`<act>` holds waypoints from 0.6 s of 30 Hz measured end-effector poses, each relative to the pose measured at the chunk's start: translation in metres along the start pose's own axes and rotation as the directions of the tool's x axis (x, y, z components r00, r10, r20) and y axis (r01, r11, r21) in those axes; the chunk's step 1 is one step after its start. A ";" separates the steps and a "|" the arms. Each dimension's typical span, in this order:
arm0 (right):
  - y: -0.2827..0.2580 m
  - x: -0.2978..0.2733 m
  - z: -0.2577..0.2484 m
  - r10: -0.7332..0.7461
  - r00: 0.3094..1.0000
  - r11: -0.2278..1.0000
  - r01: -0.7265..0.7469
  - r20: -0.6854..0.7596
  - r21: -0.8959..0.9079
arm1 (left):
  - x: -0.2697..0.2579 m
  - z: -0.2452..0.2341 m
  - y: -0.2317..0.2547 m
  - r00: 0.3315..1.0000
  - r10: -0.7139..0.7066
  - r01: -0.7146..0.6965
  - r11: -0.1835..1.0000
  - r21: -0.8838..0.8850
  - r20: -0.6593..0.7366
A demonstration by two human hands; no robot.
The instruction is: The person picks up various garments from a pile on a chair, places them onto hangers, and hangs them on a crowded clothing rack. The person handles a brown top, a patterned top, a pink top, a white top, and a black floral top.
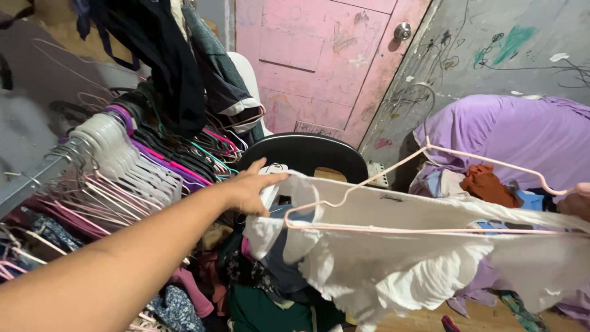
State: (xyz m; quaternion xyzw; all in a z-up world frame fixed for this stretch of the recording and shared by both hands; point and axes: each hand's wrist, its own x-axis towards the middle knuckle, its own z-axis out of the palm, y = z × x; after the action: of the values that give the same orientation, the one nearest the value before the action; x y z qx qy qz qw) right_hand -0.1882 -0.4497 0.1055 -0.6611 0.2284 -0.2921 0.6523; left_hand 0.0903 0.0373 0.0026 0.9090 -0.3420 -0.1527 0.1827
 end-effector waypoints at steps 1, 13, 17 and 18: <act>0.000 0.001 0.001 0.000 1.000 1.000 0.000 0.012 0.002 | -0.003 0.003 -0.002 1.000 -0.020 0.020 0.999 -0.025 0.014; 0.000 0.035 -0.001 0.103 0.830 0.982 0.004 0.548 -0.191 | 0.007 -0.011 -0.013 0.989 0.105 -0.146 0.819 -0.555 -0.105; -0.006 0.020 0.047 0.055 0.785 0.994 0.018 0.617 -0.111 | 0.001 -0.019 -0.009 0.982 0.038 -0.164 0.660 -0.733 -0.185; -0.006 0.012 0.061 0.073 0.818 0.992 -0.002 0.571 -0.123 | 0.000 -0.016 -0.011 0.952 0.073 -0.271 0.653 -0.707 -0.297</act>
State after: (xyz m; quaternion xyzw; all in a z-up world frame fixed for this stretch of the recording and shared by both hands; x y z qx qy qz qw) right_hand -0.1385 -0.4134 0.1142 -0.7508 0.0509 -0.0525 0.6565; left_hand 0.1029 0.0483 0.0120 0.7309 -0.3108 -0.1479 0.5893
